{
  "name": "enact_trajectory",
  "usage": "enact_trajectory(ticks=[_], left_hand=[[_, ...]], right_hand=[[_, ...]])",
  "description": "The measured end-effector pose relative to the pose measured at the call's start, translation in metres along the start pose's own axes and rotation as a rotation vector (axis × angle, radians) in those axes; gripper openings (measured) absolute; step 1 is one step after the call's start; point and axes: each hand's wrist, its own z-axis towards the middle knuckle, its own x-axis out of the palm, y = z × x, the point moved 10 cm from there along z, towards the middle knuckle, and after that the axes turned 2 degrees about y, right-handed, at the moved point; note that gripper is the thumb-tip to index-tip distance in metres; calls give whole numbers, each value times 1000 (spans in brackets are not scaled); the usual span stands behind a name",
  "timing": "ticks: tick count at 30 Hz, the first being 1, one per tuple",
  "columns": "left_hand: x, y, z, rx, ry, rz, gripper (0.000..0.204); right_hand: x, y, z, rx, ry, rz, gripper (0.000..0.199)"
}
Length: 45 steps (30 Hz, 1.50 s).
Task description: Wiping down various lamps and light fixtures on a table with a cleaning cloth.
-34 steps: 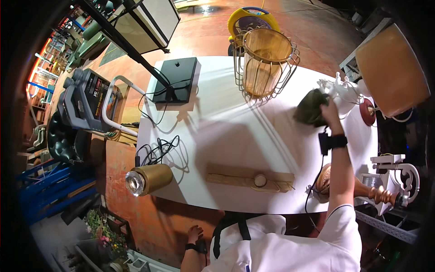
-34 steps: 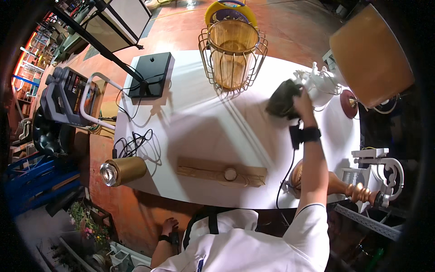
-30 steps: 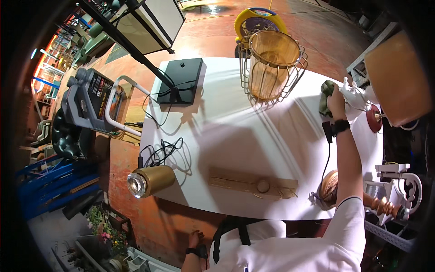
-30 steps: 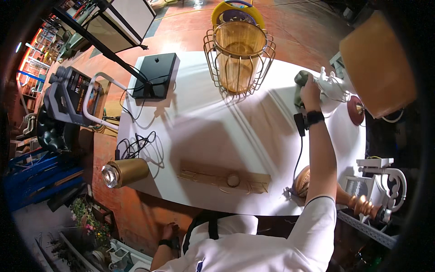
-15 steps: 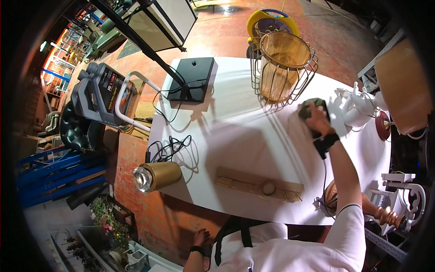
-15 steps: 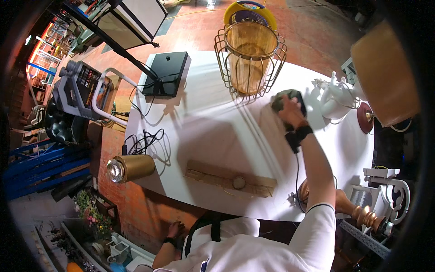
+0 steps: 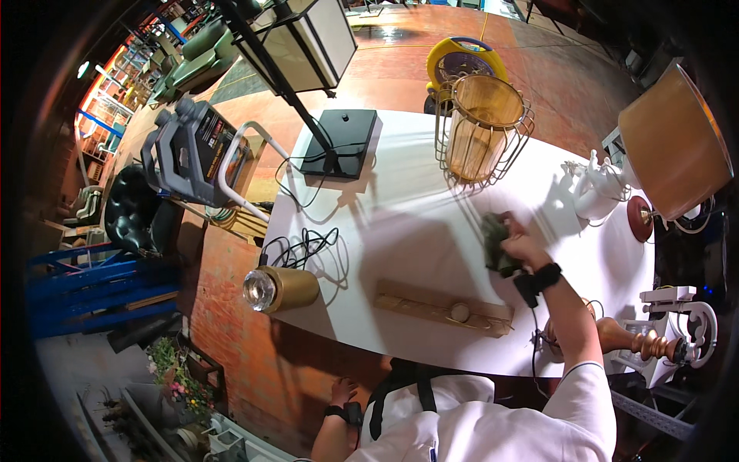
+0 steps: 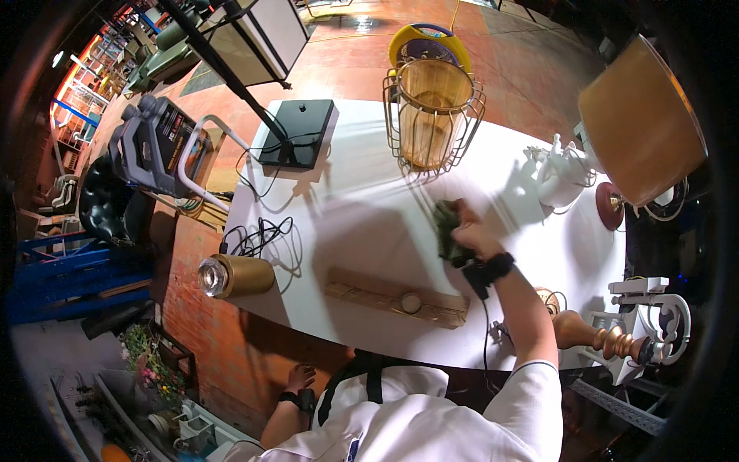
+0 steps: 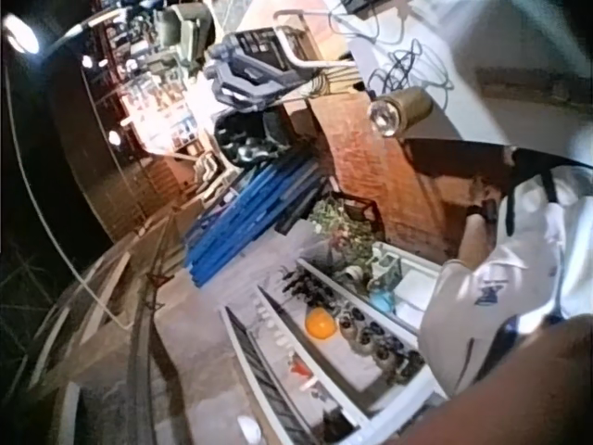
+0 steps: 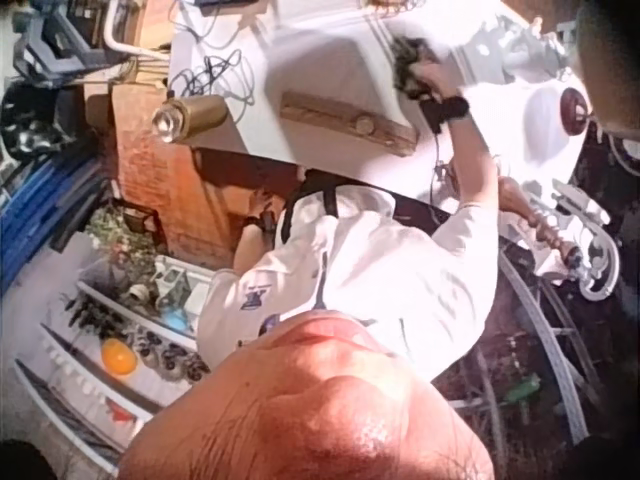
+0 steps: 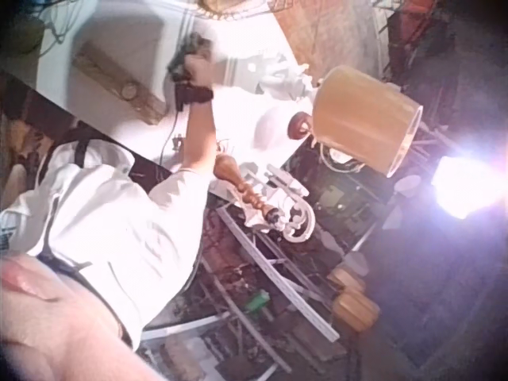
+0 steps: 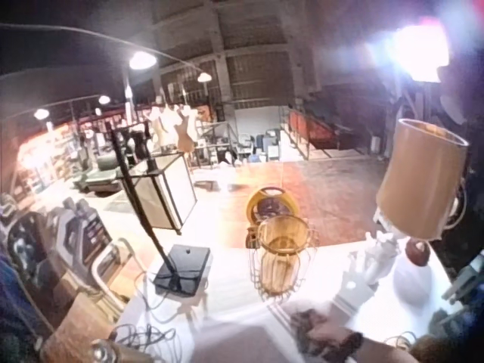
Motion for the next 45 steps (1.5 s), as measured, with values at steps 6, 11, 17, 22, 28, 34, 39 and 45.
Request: enact_trajectory(ticks=[6,11,17,22,28,34,39,45], left_hand=[[-16,30,-10,-93,-25,7,31],[-35,68,-18,-103,-22,-99,38],[-28,83,-9,-102,19,-141,41],[-35,91,1,-87,-1,-244,39],[-31,73,-8,-46,-47,-299,32],[-31,107,-16,-136,7,-427,28],[-30,105,-40,-190,-37,-371,29],[-28,108,-23,-123,-29,-248,28]], right_hand=[[-84,-73,-4,355,-387,-558,67],[8,-19,13,483,-143,-645,70],[97,41,45,118,70,-506,68],[94,61,52,-222,199,-73,61],[-63,-18,27,78,-422,-424,57],[-71,-73,66,31,-514,-771,56],[37,40,71,325,-429,-786,45],[65,63,74,123,-206,-669,60]])
